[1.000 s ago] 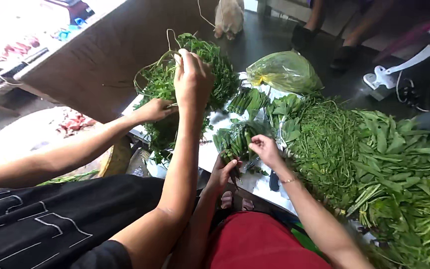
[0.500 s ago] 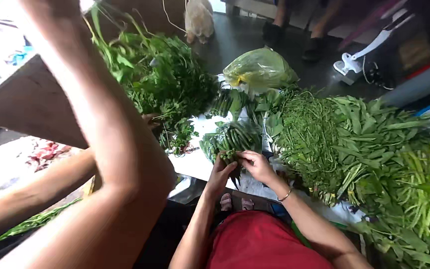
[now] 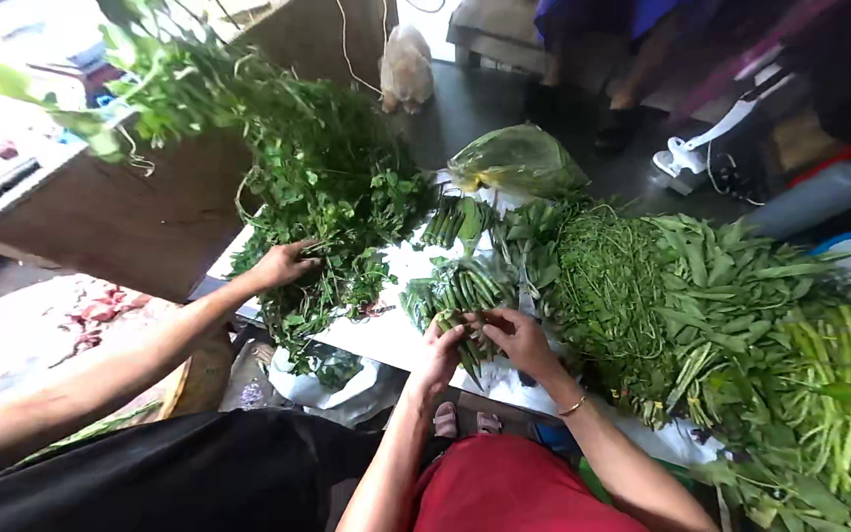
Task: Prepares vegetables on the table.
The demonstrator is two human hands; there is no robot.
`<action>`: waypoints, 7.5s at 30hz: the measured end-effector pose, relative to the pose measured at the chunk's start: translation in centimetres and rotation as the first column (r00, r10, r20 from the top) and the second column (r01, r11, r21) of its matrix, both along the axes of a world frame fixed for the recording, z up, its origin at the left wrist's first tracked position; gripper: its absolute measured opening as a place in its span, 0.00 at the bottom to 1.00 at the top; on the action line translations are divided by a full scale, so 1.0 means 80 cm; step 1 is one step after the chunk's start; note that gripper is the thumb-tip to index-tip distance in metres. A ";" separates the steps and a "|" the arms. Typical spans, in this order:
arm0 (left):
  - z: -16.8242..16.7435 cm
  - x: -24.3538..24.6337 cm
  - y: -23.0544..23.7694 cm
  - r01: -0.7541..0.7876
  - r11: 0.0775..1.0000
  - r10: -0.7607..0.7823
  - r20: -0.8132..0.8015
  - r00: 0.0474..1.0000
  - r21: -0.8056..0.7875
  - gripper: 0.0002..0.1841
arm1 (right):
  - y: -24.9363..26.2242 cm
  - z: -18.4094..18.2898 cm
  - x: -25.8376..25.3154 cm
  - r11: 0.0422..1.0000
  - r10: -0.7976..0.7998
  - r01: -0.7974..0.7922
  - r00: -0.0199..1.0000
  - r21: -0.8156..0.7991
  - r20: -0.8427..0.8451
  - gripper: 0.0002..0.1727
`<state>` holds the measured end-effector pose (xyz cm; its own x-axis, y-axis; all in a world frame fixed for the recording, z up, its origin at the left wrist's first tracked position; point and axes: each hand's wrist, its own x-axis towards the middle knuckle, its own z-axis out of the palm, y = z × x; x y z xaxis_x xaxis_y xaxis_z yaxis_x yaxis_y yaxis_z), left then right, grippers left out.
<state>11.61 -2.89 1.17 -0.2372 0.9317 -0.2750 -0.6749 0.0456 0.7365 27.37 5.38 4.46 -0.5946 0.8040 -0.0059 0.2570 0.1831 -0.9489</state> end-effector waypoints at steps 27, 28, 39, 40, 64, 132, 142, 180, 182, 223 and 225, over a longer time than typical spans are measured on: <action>-0.015 0.012 -0.017 0.050 0.998 -0.014 -0.742 0.671 0.026 0.24 | -0.031 -0.020 0.002 0.918 -0.012 -0.024 0.996 0.396 0.088 0.19; -0.018 0.013 -0.017 0.052 0.999 -0.022 -0.743 0.668 0.018 0.25 | -0.030 -0.019 0.002 0.919 -0.007 -0.015 0.998 0.394 0.055 0.21; -0.022 0.013 -0.015 0.115 0.992 -0.116 -0.741 0.661 -0.054 0.26 | -0.002 -0.014 0.000 0.957 0.155 -0.154 0.988 0.246 0.017 0.12; -0.021 0.011 -0.015 0.125 0.990 -0.130 -0.748 0.650 -0.063 0.27 | 0.002 -0.014 0.000 0.956 0.165 -0.166 0.986 0.242 0.027 0.12; -0.022 0.005 -0.025 0.225 0.973 -0.228 -0.080 0.970 -0.050 0.36 | 0.030 0.029 -0.002 0.935 0.354 -0.350 0.932 -0.062 0.073 0.11; 0.016 -0.001 -0.006 0.018 0.990 0.108 -0.831 0.546 0.140 0.19 | -0.006 0.056 -0.012 0.946 0.139 -0.108 0.987 0.306 -0.082 0.12; 0.008 0.010 -0.003 0.185 0.982 -0.018 -0.949 0.316 0.044 0.16 | 0.023 0.043 -0.031 0.845 0.096 -0.132 0.991 0.519 0.096 0.25; 0.015 -0.018 0.028 0.078 0.988 0.019 -0.608 0.794 0.132 0.14 | -0.040 -0.088 0.176 0.862 -0.493 0.479 0.718 0.165 0.491 0.15; 0.014 -0.016 0.028 0.112 0.990 -0.020 -0.694 0.720 0.088 0.15 | -0.039 -0.089 0.180 0.827 -0.542 0.553 0.739 0.099 0.401 0.13; 0.073 0.020 0.029 0.274 0.962 -0.047 -0.992 0.119 -0.013 0.13 | -0.012 0.044 -0.035 0.748 -0.114 0.154 0.988 0.646 -0.104 0.18; 0.076 0.016 0.030 0.273 0.958 -0.119 -0.987 0.105 -0.087 0.17 | -0.002 0.045 -0.029 0.834 -0.084 0.165 0.981 0.526 -0.174 0.20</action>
<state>12.90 -0.47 7.22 -0.0332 0.9926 0.1167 0.6455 -0.0679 0.7607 25.04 5.18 8.05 -0.4513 0.7240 0.5216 0.1867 0.6482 -0.7382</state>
